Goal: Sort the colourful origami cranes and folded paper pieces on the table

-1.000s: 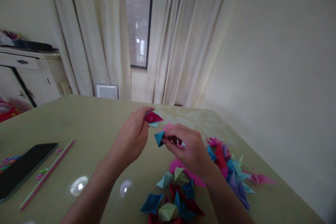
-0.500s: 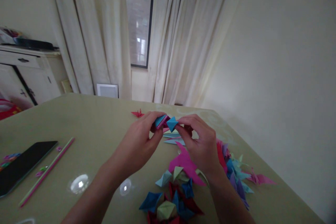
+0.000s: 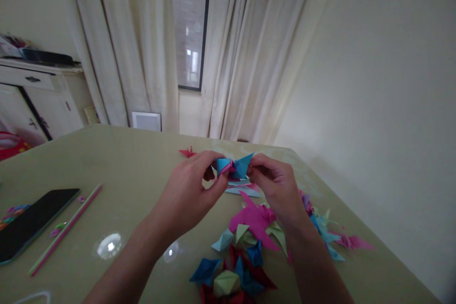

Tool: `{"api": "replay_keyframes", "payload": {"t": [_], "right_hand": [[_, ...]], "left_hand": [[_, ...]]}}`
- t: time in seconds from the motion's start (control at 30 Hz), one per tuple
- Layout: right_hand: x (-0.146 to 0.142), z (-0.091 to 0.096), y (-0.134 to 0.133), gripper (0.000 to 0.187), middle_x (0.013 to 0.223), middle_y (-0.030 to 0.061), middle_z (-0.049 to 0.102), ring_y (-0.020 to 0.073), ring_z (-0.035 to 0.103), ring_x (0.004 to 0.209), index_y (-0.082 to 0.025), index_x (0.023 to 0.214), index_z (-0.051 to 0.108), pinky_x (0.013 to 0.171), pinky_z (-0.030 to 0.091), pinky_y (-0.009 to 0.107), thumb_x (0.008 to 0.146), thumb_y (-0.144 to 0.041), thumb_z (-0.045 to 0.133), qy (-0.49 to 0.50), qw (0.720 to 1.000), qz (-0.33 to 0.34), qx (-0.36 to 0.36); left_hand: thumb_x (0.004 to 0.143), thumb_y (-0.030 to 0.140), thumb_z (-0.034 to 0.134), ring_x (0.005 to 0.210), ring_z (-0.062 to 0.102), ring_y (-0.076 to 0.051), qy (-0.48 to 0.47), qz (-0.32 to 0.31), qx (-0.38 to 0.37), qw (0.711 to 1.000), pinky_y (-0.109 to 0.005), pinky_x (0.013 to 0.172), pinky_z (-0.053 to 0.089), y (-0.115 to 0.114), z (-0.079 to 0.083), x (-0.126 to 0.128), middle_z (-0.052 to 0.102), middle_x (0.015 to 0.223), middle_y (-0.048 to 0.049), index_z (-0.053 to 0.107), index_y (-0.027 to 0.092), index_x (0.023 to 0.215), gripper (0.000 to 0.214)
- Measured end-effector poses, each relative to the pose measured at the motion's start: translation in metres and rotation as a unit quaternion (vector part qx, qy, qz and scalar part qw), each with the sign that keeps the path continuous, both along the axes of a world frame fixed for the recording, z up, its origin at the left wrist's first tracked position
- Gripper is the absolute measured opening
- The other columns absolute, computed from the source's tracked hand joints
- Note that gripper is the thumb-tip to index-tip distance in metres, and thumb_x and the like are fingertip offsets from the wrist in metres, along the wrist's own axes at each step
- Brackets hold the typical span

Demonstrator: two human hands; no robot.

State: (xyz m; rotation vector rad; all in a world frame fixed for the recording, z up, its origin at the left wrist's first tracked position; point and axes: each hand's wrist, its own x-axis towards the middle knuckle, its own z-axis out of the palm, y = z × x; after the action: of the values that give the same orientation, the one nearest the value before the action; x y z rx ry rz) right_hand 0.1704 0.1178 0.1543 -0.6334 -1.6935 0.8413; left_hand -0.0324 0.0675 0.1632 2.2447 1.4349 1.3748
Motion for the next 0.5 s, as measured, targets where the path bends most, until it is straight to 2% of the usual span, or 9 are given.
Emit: {"api": "replay_keyframes", "payload": {"t": [0.2,0.5], "right_hand": [[0.0012,0.0000,0.0005,0.010,0.075,0.0017,0.071,0.0133,0.059,0.064,-0.020,0.085,0.082,0.058,0.048,0.022,0.087,-0.020,0.073,-0.003,1.000,0.001,-0.010],[0.0036,-0.0011,0.0006,0.015,0.078,0.0006,0.070,0.0133,0.062,0.070,-0.022,0.089,0.083,0.063,0.049,0.022,0.089,-0.014,0.071,-0.010,1.000,0.008,0.023]], "left_hand": [[0.090,0.020,0.062,0.071,0.060,-0.013,0.008,-0.002,0.012,1.000,-0.024,0.061,0.043,-0.0013,0.0004,-0.0013,0.067,0.080,0.0026,0.070,0.021,0.100,0.013],[0.087,0.020,0.063,0.070,0.059,-0.013,0.025,-0.004,0.010,1.000,-0.024,0.062,0.043,-0.0050,0.0033,-0.0013,0.067,0.079,0.0022,0.071,0.021,0.098,0.014]]}}
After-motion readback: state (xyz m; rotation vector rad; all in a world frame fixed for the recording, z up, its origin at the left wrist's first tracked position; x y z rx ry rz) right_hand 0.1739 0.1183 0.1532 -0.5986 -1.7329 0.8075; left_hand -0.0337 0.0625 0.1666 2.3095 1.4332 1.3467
